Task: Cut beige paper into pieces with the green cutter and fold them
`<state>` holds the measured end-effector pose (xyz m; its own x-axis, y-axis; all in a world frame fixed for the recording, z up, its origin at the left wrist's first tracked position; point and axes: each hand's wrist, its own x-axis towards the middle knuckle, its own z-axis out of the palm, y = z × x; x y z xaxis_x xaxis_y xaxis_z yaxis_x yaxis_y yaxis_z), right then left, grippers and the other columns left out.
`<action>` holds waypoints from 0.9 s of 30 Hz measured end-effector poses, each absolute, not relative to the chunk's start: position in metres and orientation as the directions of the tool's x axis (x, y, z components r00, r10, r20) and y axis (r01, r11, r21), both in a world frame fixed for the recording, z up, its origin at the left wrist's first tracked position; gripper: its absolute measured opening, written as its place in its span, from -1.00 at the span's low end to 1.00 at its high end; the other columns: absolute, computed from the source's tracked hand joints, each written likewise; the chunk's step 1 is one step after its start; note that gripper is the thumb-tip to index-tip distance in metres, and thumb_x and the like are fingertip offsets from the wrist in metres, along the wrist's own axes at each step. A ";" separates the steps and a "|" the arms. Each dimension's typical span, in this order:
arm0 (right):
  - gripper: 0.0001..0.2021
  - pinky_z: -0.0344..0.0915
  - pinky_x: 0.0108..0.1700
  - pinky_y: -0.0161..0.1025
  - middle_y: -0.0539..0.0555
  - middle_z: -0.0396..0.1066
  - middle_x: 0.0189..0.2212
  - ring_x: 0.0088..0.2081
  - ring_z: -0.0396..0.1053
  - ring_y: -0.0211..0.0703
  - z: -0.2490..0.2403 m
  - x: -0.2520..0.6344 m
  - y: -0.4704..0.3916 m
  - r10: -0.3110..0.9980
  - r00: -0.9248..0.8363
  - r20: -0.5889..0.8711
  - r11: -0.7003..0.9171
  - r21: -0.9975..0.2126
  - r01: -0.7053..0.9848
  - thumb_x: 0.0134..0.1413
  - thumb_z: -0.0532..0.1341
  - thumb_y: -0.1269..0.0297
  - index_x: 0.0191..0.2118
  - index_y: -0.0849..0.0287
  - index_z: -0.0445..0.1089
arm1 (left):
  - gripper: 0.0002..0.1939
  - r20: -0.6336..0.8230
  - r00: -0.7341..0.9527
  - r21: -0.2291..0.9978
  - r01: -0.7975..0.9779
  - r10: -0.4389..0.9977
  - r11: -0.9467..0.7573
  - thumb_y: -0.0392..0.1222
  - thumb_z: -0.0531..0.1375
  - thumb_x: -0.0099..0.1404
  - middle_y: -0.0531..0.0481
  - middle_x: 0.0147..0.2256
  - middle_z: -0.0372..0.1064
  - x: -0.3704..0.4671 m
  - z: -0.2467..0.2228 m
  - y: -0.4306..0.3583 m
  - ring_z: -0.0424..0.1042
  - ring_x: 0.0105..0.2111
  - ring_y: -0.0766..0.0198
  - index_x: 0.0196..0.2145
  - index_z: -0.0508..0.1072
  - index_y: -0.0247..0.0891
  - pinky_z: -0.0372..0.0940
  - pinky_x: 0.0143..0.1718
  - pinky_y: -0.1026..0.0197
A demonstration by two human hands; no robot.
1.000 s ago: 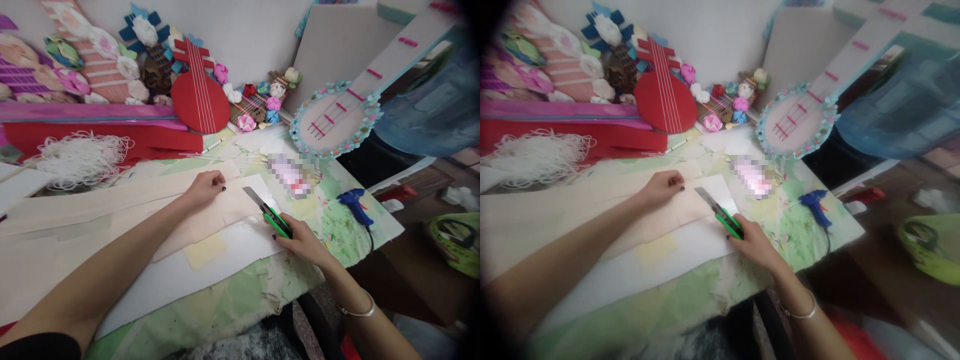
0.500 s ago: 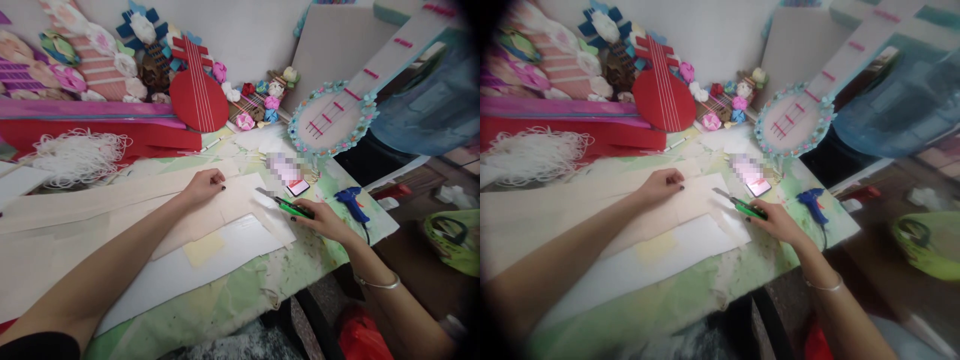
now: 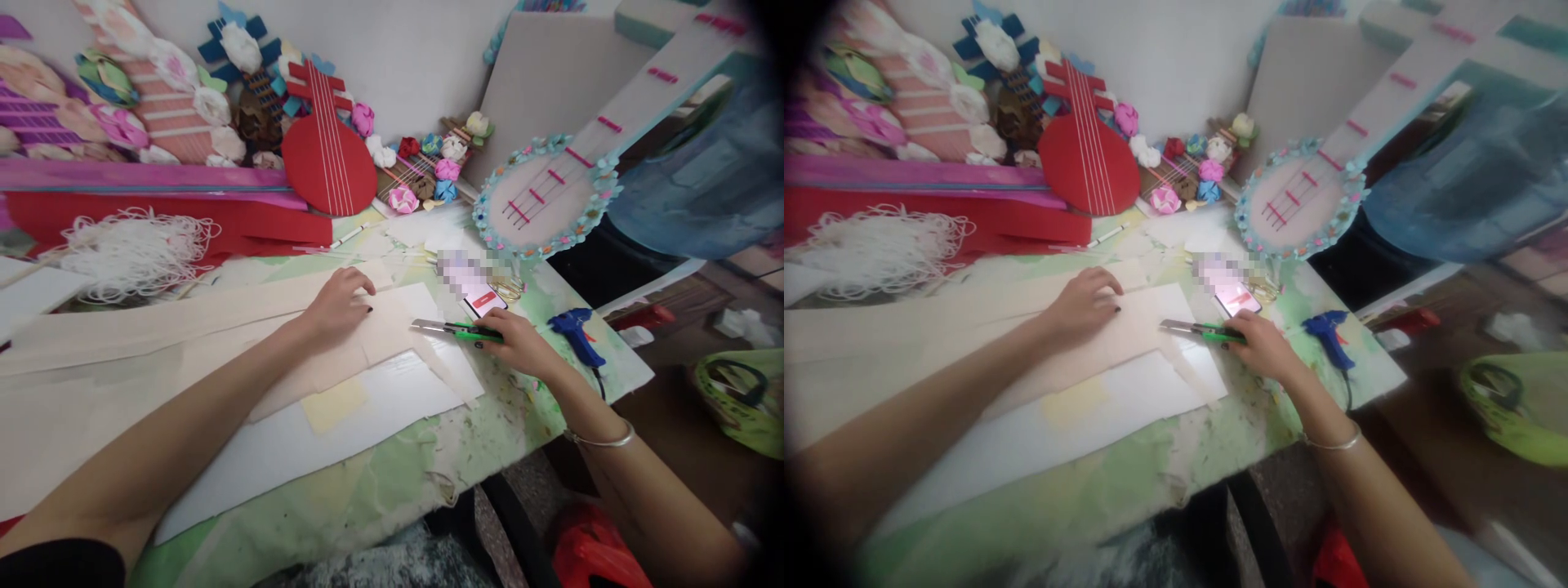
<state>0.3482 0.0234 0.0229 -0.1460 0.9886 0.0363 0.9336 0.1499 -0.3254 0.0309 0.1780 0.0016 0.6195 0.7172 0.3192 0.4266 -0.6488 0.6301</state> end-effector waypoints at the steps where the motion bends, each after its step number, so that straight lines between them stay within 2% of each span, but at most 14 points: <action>1: -0.78 0.23 -0.20 -0.18 0.14 0.39 -0.27 -0.26 0.35 -0.05 0.024 0.348 0.023 0.990 -0.130 0.047 0.138 -0.329 0.934 0.00 0.20 0.32 -0.20 0.19 0.46 | -0.88 0.334 0.665 0.609 0.389 0.668 -0.691 -0.30 0.20 0.10 -0.06 -0.20 0.37 0.032 0.005 0.173 0.31 -0.09 0.12 -0.34 0.46 -0.23 0.22 0.01 0.06; 3: -0.81 0.23 -0.21 -0.17 0.15 0.40 -0.29 -0.27 0.35 -0.04 0.025 0.349 0.022 0.994 -0.085 0.073 0.105 -0.340 0.935 0.01 0.18 0.29 -0.24 0.21 0.44 | -0.93 0.361 0.798 0.535 0.246 0.482 -0.808 -0.29 0.18 0.17 -0.06 -0.27 0.38 0.034 0.011 0.163 0.32 -0.18 0.17 -0.38 0.49 -0.23 0.25 -0.07 0.13; 5: -0.79 0.24 -0.22 -0.15 0.17 0.41 -0.30 -0.27 0.35 -0.03 0.026 0.347 0.019 0.995 -0.025 0.098 0.058 -0.353 0.934 0.05 0.16 0.23 -0.25 0.22 0.43 | -0.84 0.378 0.886 0.427 0.089 0.267 -0.900 -0.29 0.12 0.28 -0.08 -0.32 0.40 0.035 0.013 0.151 0.32 -0.24 0.19 -0.37 0.50 -0.23 0.26 -0.15 0.16; 8: -0.73 0.26 -0.29 -0.15 0.15 0.45 -0.35 -0.34 0.38 -0.03 0.028 0.336 0.013 0.991 0.071 0.113 -0.023 -0.382 0.924 0.04 0.18 0.12 -0.26 0.22 0.43 | -0.80 0.366 0.922 0.295 0.011 0.124 -0.956 -0.26 0.07 0.36 -0.13 -0.26 0.46 0.029 0.010 0.134 0.37 -0.18 0.14 -0.27 0.50 -0.25 0.24 -0.09 0.08; 10: -0.78 0.28 -0.31 -0.18 0.11 0.49 -0.40 -0.37 0.42 -0.05 0.029 0.323 0.010 0.989 0.103 0.108 -0.050 -0.413 0.909 0.04 0.19 0.16 -0.28 0.19 0.46 | -0.76 0.343 0.932 0.248 0.031 0.118 -0.968 -0.16 0.07 0.41 -0.19 -0.08 0.46 0.022 0.005 0.124 0.37 -0.01 0.08 -0.09 0.45 -0.28 0.20 0.03 0.02; 11: -0.81 0.30 -0.30 -0.18 0.09 0.50 -0.41 -0.37 0.43 -0.06 0.030 0.315 0.009 0.989 0.103 0.109 -0.047 -0.430 0.902 0.06 0.17 0.22 -0.28 0.17 0.47 | -0.67 0.327 0.938 0.228 0.043 0.118 -0.973 -0.07 0.07 0.42 -0.23 0.02 0.42 0.018 0.002 0.120 0.32 0.09 0.05 0.02 0.39 -0.30 0.16 0.09 -0.01; 13: -0.79 0.34 -0.23 -0.18 0.11 0.53 -0.31 -0.29 0.47 -0.06 0.030 0.299 0.006 0.991 0.065 0.119 -0.003 -0.459 0.889 0.06 0.15 0.30 -0.20 0.16 0.47 | -0.45 0.257 0.958 0.191 0.074 0.123 -0.979 0.08 0.05 0.40 -0.29 0.17 0.28 0.011 -0.005 0.114 0.19 0.21 0.00 0.19 0.23 -0.33 0.04 0.20 -0.05; 15: -0.78 0.37 -0.14 -0.17 0.12 0.53 -0.22 -0.20 0.48 -0.06 0.027 0.283 0.004 0.991 -0.039 0.129 0.097 -0.484 0.870 0.03 0.15 0.37 -0.19 0.14 0.47 | -0.34 0.184 0.974 0.173 0.099 0.131 -0.980 0.15 0.02 0.39 -0.29 0.24 0.16 0.006 -0.009 0.111 0.09 0.28 -0.01 0.27 0.12 -0.34 -0.10 0.27 -0.08; 16: -0.70 0.36 -0.04 -0.14 0.16 0.50 -0.10 -0.09 0.46 -0.04 0.024 0.276 0.004 0.975 -0.159 0.157 0.217 -0.498 0.840 0.03 0.13 0.44 -0.11 0.16 0.46 | -0.33 0.155 0.978 0.173 0.109 0.136 -0.979 0.17 0.02 0.39 -0.28 0.26 0.13 0.004 -0.010 0.109 0.04 0.30 -0.01 0.28 0.09 -0.33 -0.15 0.30 -0.08; 18: -0.51 0.27 0.15 -0.04 0.24 0.36 0.12 0.13 0.32 0.00 0.018 0.264 0.002 0.920 -0.324 0.219 0.390 -0.451 0.803 0.00 0.06 0.56 0.09 0.21 0.37 | -0.31 0.126 0.982 0.182 0.117 0.141 -0.976 0.16 0.02 0.39 -0.26 0.28 0.08 0.002 -0.009 0.108 -0.02 0.33 0.00 0.30 0.06 -0.31 -0.22 0.32 -0.09; 20: -0.38 0.17 0.24 0.04 0.30 0.20 0.24 0.27 0.14 0.02 0.011 0.256 0.002 0.873 -0.436 0.216 0.487 -0.384 0.784 -0.03 0.02 0.62 0.22 0.29 0.24 | -0.31 0.127 0.982 0.198 0.112 0.138 -0.974 0.14 0.04 0.39 -0.26 0.30 0.05 0.001 -0.007 0.107 -0.06 0.34 0.02 0.32 0.02 -0.30 -0.24 0.33 -0.10; 23: -0.36 0.13 0.28 0.09 0.32 0.17 0.26 0.32 0.05 0.01 0.005 0.249 0.003 0.839 -0.511 0.189 0.545 -0.321 0.775 0.00 0.02 0.62 0.27 0.32 0.16 | -0.37 0.176 0.973 0.221 0.110 0.151 -0.969 0.05 0.01 0.42 -0.29 0.28 0.07 0.000 -0.005 0.107 -0.03 0.33 0.01 0.31 0.04 -0.35 -0.15 0.31 -0.13; 27: -0.33 0.13 0.28 0.10 0.35 0.13 0.28 0.33 0.03 0.00 0.002 0.250 0.003 0.841 -0.516 0.162 0.540 -0.314 0.781 -0.01 0.02 0.65 0.29 0.30 0.13 | -0.57 0.288 0.922 0.255 0.188 0.260 -0.948 -0.11 0.04 0.43 -0.27 0.17 0.29 -0.002 -0.010 0.107 0.15 0.26 -0.02 0.18 0.27 -0.34 0.05 0.24 -0.17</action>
<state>0.2495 0.0026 0.0022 -0.5163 0.8409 0.1621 0.7809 0.5400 -0.3141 -0.0021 0.1071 -0.0100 0.9218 0.2598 0.2879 0.1876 -0.9485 0.2554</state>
